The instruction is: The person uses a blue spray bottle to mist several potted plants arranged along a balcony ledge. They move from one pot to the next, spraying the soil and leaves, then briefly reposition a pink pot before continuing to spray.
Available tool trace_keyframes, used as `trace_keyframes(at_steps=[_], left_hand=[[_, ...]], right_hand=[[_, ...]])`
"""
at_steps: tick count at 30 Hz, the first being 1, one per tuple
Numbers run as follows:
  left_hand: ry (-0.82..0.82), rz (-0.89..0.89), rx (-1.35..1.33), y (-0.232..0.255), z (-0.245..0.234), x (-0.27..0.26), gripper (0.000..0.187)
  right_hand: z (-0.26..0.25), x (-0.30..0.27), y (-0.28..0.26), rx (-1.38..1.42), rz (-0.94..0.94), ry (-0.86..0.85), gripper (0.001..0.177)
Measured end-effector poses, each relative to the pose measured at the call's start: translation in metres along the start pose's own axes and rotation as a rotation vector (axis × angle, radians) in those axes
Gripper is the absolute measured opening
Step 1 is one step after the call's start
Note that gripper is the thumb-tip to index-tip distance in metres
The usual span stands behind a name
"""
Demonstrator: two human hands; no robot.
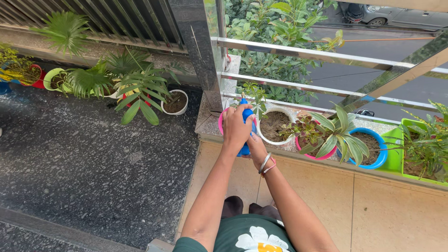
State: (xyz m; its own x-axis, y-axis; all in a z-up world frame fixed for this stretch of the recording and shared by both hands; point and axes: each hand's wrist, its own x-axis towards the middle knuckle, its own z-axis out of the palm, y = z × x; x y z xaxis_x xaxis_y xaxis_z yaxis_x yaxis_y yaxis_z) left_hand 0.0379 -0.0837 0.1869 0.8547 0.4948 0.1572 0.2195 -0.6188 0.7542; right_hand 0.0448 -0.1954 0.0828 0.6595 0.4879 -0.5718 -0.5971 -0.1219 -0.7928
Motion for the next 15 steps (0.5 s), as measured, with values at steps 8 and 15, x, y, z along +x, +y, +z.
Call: trace_keyframes(at_steps=[8,15], left_hand=[[0.124,0.132,-0.225,0.052,-0.034,0.02,0.033],[0.186,0.213,-0.162,0.068,-0.049,0.013,0.027]], right_hand=[[-0.004,0.004,0.014,-0.056,0.007,0.1,0.047],[-0.01,-0.005,0.005,0.019,0.047,0.094,0.043]])
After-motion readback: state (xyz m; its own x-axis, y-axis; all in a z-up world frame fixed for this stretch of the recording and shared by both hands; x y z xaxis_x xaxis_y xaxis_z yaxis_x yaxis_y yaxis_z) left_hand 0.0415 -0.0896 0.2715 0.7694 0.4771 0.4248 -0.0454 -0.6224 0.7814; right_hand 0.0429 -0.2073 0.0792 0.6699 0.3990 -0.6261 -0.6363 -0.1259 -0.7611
